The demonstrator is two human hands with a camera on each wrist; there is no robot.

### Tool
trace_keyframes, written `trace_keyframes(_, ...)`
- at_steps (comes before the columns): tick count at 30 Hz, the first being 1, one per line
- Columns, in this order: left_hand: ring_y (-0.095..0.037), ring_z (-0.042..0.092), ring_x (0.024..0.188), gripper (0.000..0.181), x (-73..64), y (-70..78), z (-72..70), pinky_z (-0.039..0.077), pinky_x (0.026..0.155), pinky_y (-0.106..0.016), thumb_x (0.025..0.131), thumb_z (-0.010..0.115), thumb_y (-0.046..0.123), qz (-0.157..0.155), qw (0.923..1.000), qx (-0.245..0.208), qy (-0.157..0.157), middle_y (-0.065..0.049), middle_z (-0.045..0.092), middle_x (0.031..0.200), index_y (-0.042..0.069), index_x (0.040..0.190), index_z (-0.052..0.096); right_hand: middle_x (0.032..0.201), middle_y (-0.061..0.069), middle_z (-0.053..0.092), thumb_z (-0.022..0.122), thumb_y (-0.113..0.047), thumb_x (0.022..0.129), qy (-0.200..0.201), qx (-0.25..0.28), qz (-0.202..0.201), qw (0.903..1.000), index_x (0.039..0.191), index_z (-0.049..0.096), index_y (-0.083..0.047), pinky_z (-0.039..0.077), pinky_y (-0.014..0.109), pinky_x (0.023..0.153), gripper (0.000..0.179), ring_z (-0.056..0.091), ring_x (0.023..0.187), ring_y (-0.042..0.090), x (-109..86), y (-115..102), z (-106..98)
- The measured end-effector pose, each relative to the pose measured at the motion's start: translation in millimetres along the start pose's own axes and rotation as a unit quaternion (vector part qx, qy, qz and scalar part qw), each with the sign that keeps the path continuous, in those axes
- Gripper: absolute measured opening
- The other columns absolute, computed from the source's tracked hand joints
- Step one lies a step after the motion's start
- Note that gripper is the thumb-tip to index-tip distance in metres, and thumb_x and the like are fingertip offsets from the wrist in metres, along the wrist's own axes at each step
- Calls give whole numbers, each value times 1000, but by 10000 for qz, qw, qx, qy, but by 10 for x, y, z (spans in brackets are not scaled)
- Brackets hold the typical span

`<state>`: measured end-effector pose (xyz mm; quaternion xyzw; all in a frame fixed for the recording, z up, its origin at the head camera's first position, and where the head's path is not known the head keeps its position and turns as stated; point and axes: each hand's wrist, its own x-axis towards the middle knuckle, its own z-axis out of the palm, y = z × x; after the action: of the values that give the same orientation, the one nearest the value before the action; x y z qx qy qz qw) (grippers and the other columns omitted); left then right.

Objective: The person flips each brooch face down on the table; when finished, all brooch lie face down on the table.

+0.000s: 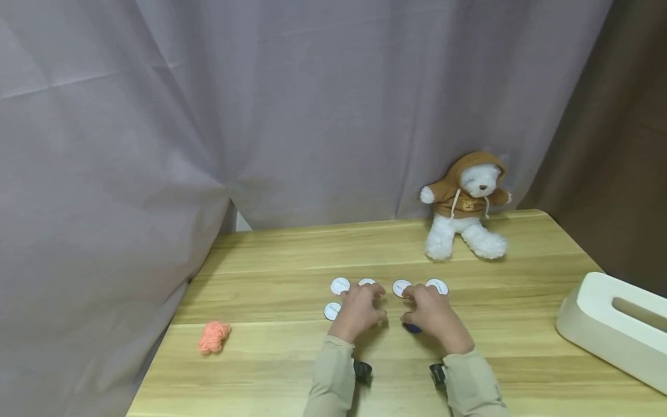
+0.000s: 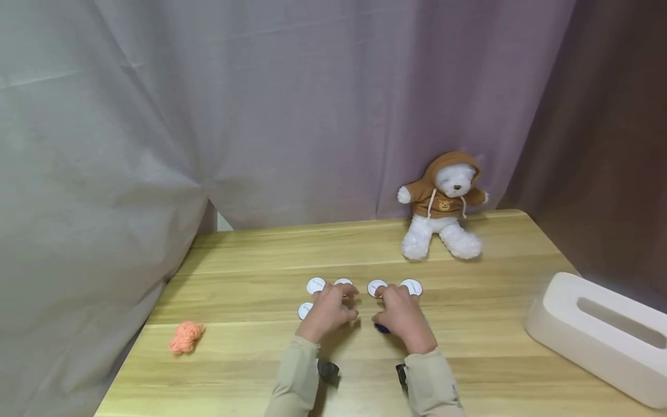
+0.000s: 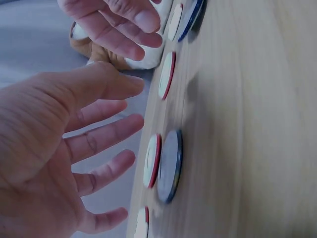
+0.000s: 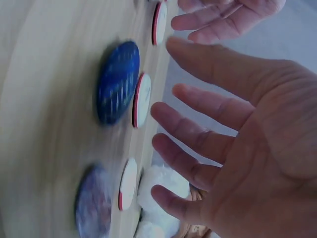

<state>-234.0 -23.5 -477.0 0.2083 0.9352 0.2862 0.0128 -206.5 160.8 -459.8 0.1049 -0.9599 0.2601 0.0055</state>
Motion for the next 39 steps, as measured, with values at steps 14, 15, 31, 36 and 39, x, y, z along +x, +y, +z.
trace_keyframes(14, -14, 49, 88, 39, 67, 233, 174, 35, 96, -57, 65, 88, 11, 444, 9978, 280, -399, 7, 71, 98, 17, 102, 77, 85, 2, 65, 88, 3, 50, -240, -98, 32, 9997, 90, 70, -7, 40, 50, 72, 45, 51, 86, 30, -95, 139, -61)
trace_keyframes(15, -13, 48, 87, 37, 69, 238, 189, 35, 97, -58, 66, 89, 12, 451, 9977, 275, -421, 8, 71, 97, 18, 101, 77, 85, 1, 64, 88, 4, 50, -225, -63, 32, 9997, 88, 69, -8, 39, 50, 72, 44, 51, 86, 30, -105, 144, -59)
trace_keyframes(31, -11, 48, 82, 29, 76, 279, 293, 35, 88, -48, 62, 92, 13, 700, 9954, 573, -315, 11, 69, 91, 21, 86, 79, 84, -1, 67, 85, 4, 57, -38, 65, -41, 10000, 81, 71, -13, 41, 55, 72, 33, 56, 82, 25, -171, 184, 8)
trace_keyframes(36, -9, 49, 77, 20, 66, 256, 264, 36, 86, -46, 67, 90, 14, 774, 9957, 482, -143, 12, 72, 88, 20, 83, 79, 86, -1, 70, 80, 6, 61, -51, 16, -164, 9999, 83, 74, -12, 42, 56, 72, 29, 59, 80, 24, -170, 169, -9)
trace_keyframes(39, -9, 50, 77, 16, 75, 239, 236, 37, 89, -49, 70, 88, 15, 770, 9961, 407, -113, 13, 73, 87, 20, 82, 79, 86, -1, 70, 80, 5, 67, -98, 9, -161, 9998, 82, 74, -13, 42, 55, 72, 24, 61, 81, 25, -161, 160, -40)
